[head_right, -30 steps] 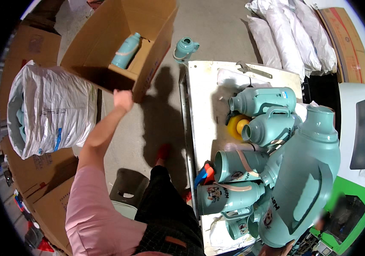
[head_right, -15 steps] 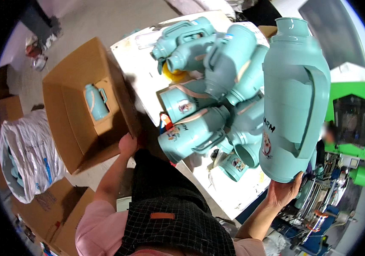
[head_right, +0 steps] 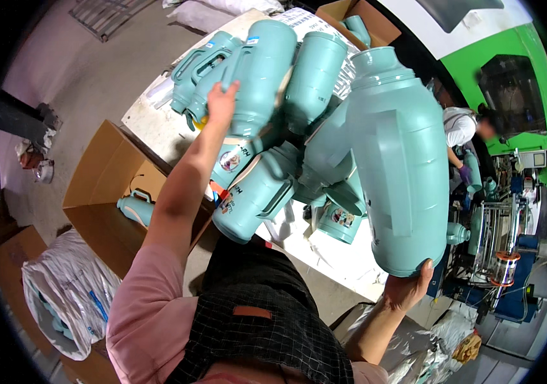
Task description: The person attaches straps to green plastic thermos bodies, moves assembled units between boxes and tables, and organizes components at a workstation.
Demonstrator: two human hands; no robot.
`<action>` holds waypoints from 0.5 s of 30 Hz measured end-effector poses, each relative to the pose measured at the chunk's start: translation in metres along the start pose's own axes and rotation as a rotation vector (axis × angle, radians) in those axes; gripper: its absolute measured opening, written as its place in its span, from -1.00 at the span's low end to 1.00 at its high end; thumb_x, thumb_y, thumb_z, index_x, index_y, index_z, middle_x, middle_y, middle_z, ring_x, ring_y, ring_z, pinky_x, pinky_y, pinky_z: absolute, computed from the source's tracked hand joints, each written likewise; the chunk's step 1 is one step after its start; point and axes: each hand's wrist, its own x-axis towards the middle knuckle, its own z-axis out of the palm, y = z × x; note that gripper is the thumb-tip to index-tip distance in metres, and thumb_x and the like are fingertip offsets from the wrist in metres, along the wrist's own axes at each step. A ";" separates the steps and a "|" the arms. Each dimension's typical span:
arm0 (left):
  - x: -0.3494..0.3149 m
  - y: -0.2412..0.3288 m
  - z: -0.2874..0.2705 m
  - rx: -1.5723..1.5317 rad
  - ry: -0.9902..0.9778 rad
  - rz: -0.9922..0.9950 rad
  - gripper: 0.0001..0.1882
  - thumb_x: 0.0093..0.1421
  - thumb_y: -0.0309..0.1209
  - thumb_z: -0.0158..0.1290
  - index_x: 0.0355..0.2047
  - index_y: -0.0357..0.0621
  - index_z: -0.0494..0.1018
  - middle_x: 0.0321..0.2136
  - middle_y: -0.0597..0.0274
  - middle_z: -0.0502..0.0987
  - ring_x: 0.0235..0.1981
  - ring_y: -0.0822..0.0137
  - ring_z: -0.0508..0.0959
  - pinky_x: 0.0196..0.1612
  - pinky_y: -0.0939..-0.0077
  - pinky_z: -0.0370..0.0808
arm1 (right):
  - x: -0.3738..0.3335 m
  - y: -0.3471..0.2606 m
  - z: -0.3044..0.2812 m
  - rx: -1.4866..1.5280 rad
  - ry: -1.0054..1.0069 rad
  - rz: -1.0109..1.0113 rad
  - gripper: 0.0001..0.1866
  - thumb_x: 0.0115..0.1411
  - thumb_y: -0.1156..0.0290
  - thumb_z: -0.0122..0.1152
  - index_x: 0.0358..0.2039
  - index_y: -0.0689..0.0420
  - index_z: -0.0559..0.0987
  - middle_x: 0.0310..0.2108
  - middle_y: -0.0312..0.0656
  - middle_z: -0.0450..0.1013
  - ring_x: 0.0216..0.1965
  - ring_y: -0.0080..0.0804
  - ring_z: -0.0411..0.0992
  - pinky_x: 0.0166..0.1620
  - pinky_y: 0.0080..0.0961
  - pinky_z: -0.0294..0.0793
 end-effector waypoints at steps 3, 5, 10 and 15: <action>-0.053 0.017 -0.098 0.282 0.271 0.410 -0.62 0.13 -0.24 0.25 -0.15 -0.28 0.56 -0.07 -0.06 0.51 0.01 0.04 0.47 0.11 0.24 0.38 | 0.003 0.002 0.004 0.053 0.058 0.033 -0.39 0.35 0.11 0.08 0.28 0.22 0.31 0.24 -0.08 0.33 0.24 -0.15 0.31 0.30 -0.06 0.21; -0.114 0.035 -0.188 0.337 0.291 0.281 -0.60 0.17 -0.32 0.23 -0.08 -0.35 0.52 -0.08 -0.01 0.48 0.00 0.08 0.45 0.13 0.28 0.34 | 0.007 0.006 0.004 0.080 0.135 0.037 -0.38 0.34 0.09 0.09 0.27 0.23 0.31 0.23 -0.06 0.34 0.23 -0.12 0.32 0.31 -0.04 0.20; -0.235 0.008 -0.341 0.859 0.459 0.317 -0.55 0.14 -0.36 0.25 -0.06 -0.41 0.42 -0.10 -0.11 0.44 -0.04 -0.04 0.41 0.14 0.11 0.28 | 0.015 0.015 0.014 0.128 0.213 0.046 -0.39 0.32 0.13 0.11 0.26 0.22 0.32 0.22 -0.07 0.34 0.23 -0.12 0.31 0.30 0.01 0.19; -0.279 -0.081 -0.253 0.897 -0.278 0.224 -0.20 -0.04 -0.18 0.38 0.13 -0.31 0.31 0.09 -0.09 0.37 0.17 -0.04 0.33 0.30 0.07 0.18 | 0.016 0.009 0.023 0.145 0.240 0.081 -0.42 0.34 0.13 0.10 0.25 0.20 0.34 0.20 -0.07 0.37 0.23 -0.13 0.31 0.31 0.01 0.17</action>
